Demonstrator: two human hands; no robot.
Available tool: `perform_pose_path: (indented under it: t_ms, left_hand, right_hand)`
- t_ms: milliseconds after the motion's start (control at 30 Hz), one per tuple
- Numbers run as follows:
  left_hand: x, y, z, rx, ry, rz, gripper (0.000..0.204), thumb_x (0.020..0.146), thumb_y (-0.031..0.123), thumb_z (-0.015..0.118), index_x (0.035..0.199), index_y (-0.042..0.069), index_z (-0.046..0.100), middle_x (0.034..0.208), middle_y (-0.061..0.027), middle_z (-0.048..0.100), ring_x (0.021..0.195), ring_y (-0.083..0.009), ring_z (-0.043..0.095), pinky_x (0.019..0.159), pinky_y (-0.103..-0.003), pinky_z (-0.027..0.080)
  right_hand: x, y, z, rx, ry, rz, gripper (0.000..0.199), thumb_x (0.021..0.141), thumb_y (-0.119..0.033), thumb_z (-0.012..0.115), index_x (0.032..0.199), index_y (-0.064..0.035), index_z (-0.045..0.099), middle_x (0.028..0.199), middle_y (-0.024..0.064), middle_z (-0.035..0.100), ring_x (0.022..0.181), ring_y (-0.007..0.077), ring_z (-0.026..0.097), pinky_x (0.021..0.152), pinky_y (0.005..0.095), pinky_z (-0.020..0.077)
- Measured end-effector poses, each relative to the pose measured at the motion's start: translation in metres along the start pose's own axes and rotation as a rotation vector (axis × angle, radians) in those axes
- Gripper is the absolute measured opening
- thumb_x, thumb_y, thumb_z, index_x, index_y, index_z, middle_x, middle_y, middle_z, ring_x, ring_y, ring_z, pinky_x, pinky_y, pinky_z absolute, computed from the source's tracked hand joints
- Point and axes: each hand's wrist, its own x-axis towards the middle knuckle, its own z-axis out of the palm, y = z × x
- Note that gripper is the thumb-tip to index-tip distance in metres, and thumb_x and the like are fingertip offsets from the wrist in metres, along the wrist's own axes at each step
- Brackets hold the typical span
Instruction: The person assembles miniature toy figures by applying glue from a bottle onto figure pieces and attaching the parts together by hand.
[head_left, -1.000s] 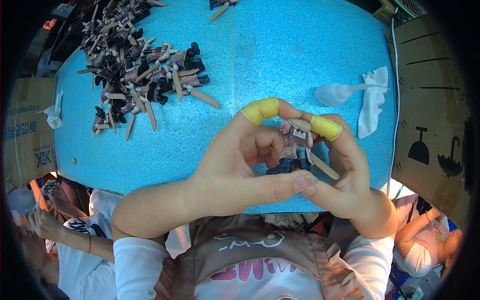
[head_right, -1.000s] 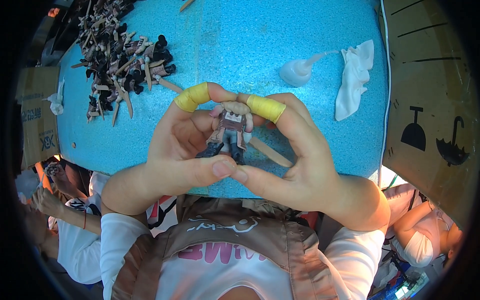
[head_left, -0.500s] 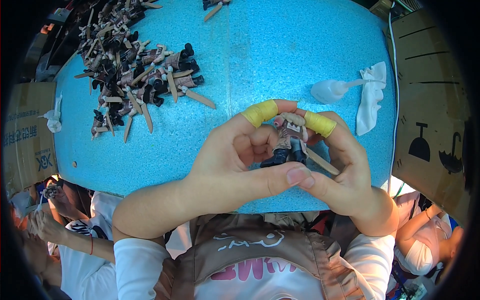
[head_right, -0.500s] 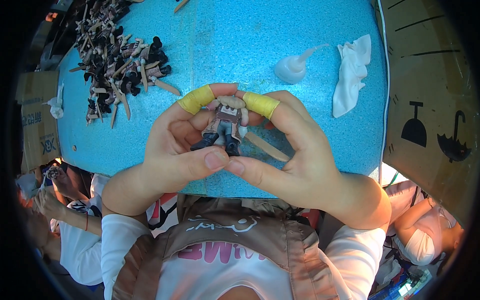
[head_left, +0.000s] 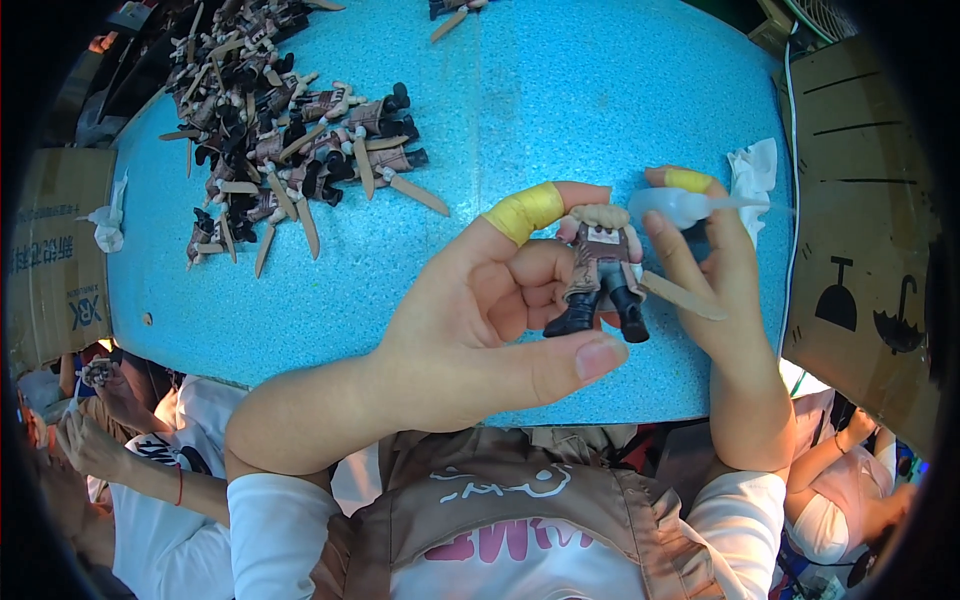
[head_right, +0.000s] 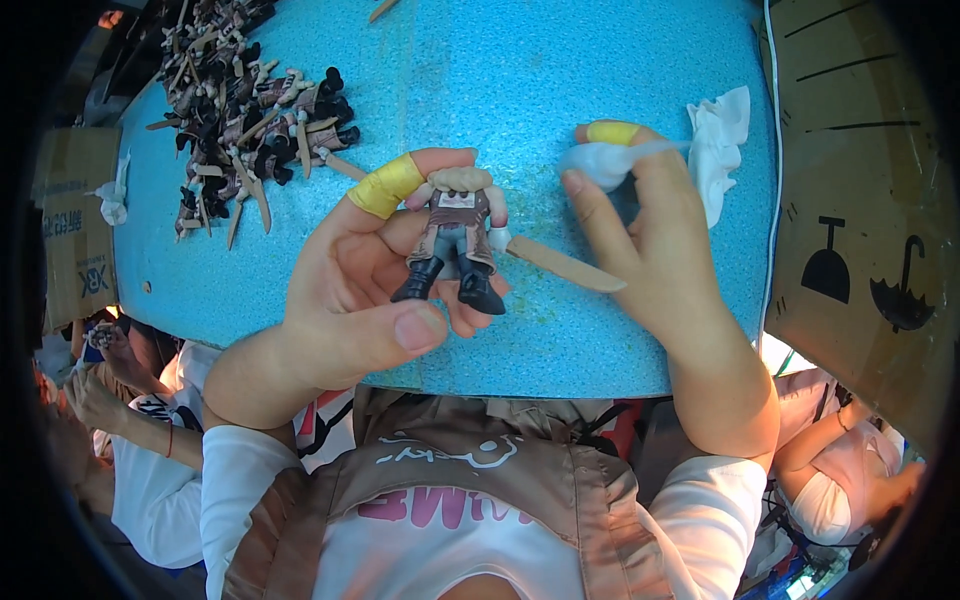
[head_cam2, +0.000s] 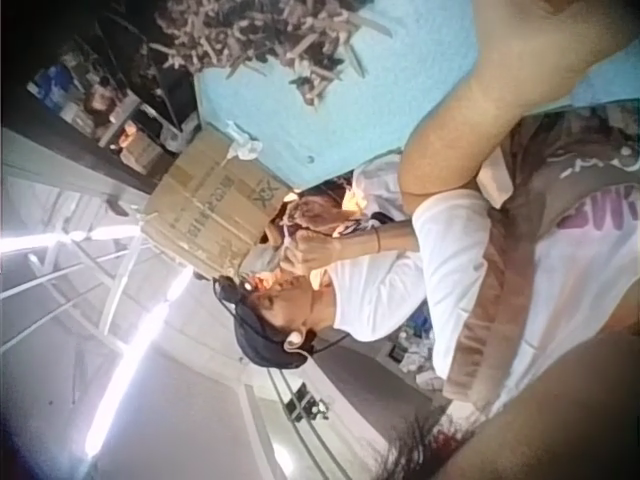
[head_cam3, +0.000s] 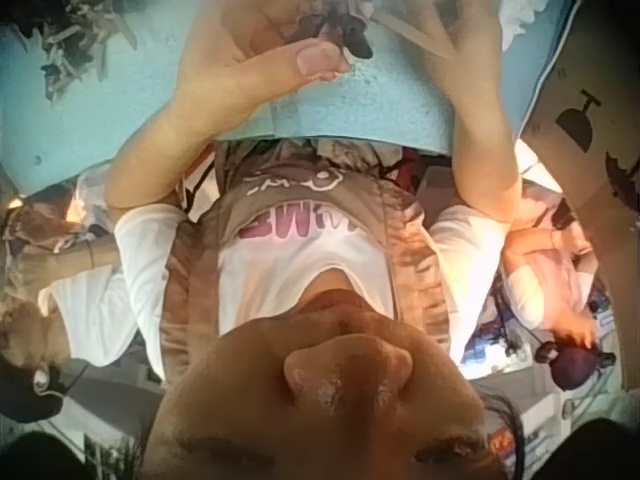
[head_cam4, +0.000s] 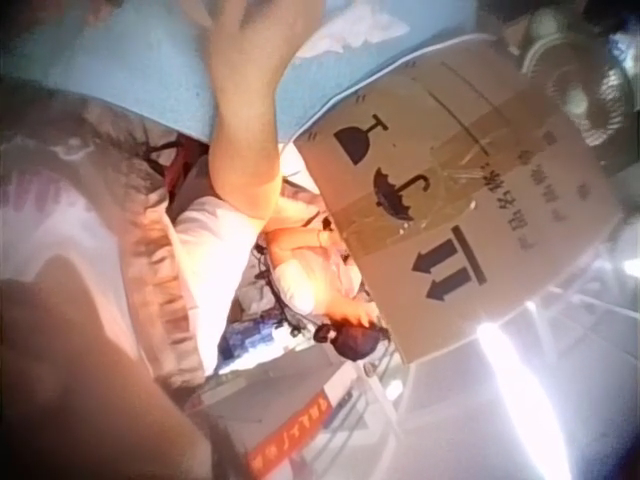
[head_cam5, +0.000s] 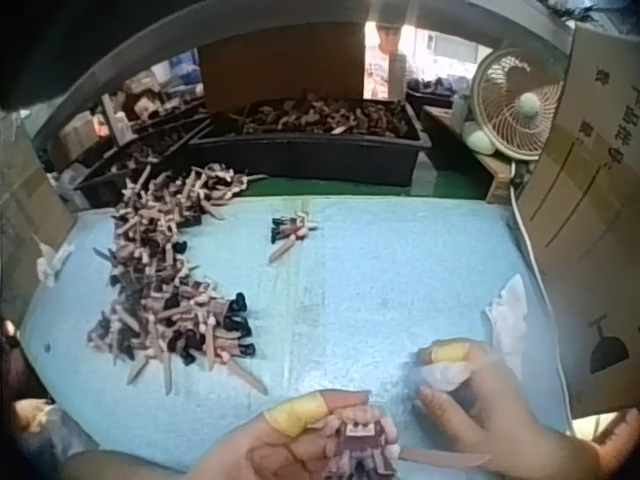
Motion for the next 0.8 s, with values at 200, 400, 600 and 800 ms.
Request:
perform_pose_path:
  t_ms: [200,400,600,800]
  left_hand:
    - [-0.003,0.0,-0.01,0.083,-0.027,0.033,0.082,0.073,0.011,0.073,0.137,0.004,0.024,0.119,-0.015,0.05,0.095,-0.0196,0.058,0.077,-0.029,0.049]
    - [0.0,-0.005,-0.015,0.211,-0.064,0.108,0.079,0.07,0.008,0.076,0.134,0.006,0.028,0.118,-0.0135,0.051,0.101,-0.017,0.054,0.079,-0.028,0.046]
    - [0.0,-0.006,-0.015,0.271,-0.06,0.129,0.081,0.069,0.007,0.077,0.133,0.007,0.027,0.117,-0.0129,0.051,0.102,-0.0171,0.052,0.079,-0.028,0.046]
    - [0.003,-0.006,-0.013,0.284,-0.06,0.117,0.081,0.069,0.006,0.077,0.133,0.006,0.028,0.116,-0.0119,0.051,0.101,-0.0172,0.053,0.079,-0.028,0.045]
  right_hand:
    - [-0.007,-0.023,0.0,0.317,0.281,-0.217,0.047,0.085,-0.006,0.058,0.126,-0.0011,0.035,0.109,0.0158,0.057,0.094,0.0196,0.057,0.084,0.03,0.0425]
    - [-0.036,-0.039,-0.005,0.371,0.404,-0.276,0.067,0.08,-0.018,0.066,0.132,-0.0081,0.025,0.096,0.0182,0.056,0.081,0.0196,0.058,0.074,0.0314,0.0462]
    - [-0.042,-0.028,-0.007,0.262,0.519,-0.492,0.054,0.081,-0.032,0.065,0.125,-0.01,0.041,0.084,0.0081,0.054,0.078,0.0195,0.05,0.072,0.0322,0.0388]
    - [-0.052,-0.036,-0.024,0.332,0.306,-0.593,0.042,0.071,-0.011,0.073,0.102,-0.0147,0.046,0.073,0.0006,0.051,0.057,0.0156,0.038,0.056,0.0332,0.031]
